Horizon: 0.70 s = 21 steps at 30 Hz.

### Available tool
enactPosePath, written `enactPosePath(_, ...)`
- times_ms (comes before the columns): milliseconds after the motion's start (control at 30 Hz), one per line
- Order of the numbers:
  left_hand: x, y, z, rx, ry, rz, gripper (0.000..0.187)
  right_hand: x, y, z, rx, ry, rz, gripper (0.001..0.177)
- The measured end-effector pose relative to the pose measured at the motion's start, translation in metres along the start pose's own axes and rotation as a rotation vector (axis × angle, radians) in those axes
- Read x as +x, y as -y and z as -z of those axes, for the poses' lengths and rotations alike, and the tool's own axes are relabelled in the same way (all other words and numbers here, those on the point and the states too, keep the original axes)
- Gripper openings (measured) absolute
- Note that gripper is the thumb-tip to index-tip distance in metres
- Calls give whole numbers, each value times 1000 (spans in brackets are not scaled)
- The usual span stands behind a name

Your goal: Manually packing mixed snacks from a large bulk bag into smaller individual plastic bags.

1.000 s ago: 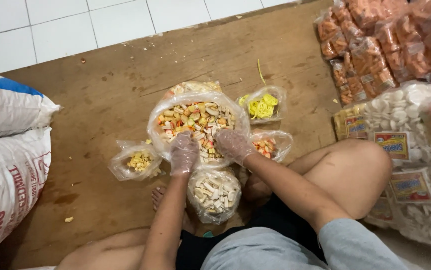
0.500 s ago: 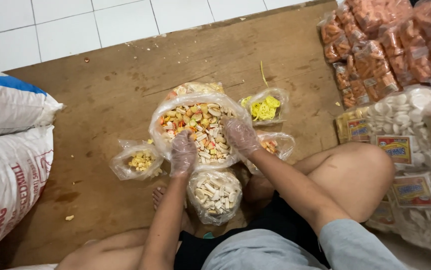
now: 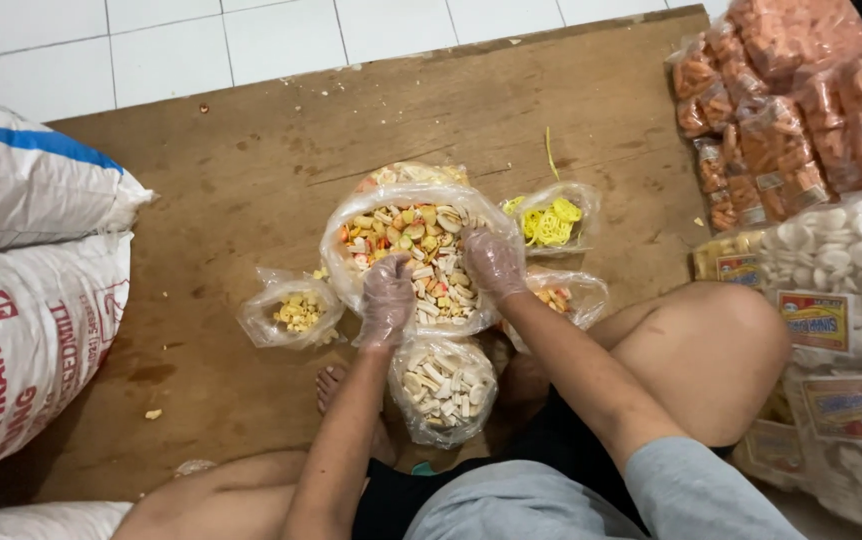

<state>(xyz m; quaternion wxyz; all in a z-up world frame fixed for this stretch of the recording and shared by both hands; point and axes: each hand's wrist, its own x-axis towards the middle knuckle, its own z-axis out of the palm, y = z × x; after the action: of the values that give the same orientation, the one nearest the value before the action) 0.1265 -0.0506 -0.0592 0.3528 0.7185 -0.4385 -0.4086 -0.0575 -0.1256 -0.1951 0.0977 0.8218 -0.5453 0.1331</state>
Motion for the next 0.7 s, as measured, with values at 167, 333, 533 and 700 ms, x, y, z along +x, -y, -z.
enactPosePath(167, 18, 26, -5, 110, 39, 151, 27, 0, 0, -5, 339, 317, -273, 9)
enactPosePath(333, 14, 16, -5, 89, 54, 113, 29, 4, 14, 5, 559, 360, -443, 23)
enactPosePath(533, 14, 14, -9, 48, 68, 46, 28, -1, 10, -24, 612, 357, -359, 22)
enactPosePath(700, 9, 9, -3, 43, 67, 29, 29, 2, 17, 16, 599, 437, -396, 38)
